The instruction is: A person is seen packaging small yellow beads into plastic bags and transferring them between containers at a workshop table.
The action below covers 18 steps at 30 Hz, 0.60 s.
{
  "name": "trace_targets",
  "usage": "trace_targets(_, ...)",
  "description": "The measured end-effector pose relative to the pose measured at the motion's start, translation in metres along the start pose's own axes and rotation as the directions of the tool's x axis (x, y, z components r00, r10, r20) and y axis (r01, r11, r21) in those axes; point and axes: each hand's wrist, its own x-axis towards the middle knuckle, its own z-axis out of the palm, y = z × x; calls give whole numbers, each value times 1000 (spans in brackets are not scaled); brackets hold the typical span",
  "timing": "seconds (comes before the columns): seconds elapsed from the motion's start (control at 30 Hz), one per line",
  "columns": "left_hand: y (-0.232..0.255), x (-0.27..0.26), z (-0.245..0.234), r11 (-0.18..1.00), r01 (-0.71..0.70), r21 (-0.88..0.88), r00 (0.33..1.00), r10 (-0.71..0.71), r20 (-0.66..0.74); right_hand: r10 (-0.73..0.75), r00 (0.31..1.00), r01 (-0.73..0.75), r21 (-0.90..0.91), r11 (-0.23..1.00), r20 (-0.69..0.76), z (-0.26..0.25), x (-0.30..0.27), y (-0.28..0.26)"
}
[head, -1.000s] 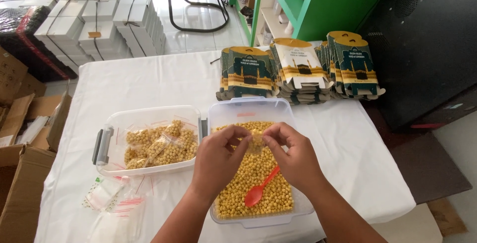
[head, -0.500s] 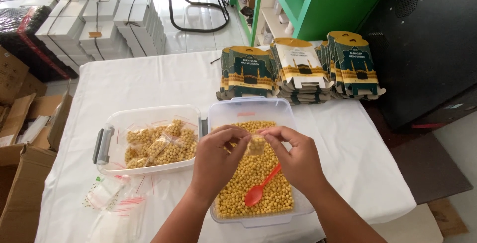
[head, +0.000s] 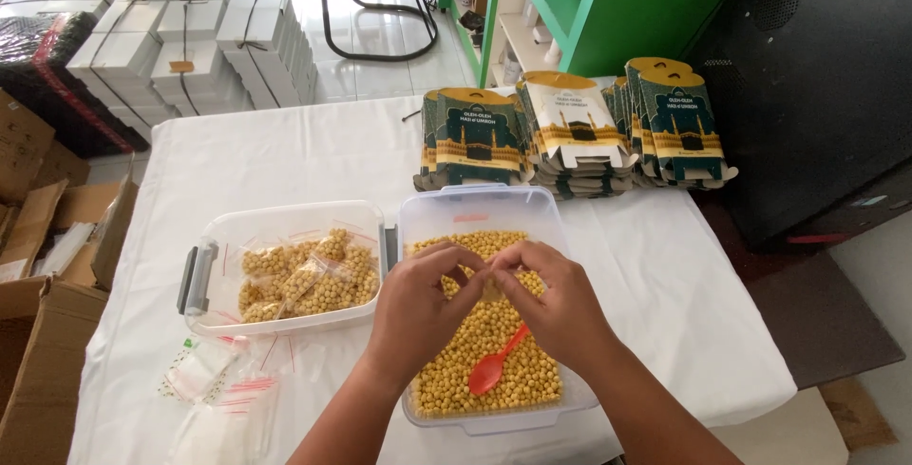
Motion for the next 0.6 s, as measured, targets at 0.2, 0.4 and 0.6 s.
trace_targets(0.2, -1, 1, -1, 998, -63, 4, 998, 63, 6, -100, 995, 100, -69, 993, -8, 2, -1, 4)
trace_targets(0.4, -5, -3, 2, 994, -98, -41, 985, 91, -145, -60, 996, 63, 44, 997, -73, 4, 0, 19)
trace_targets(0.6, -9, -3, 3, 994, -76, -72, 976, 59, -210, -86, 990, 91, 49, 995, -109, -2, -1, 10)
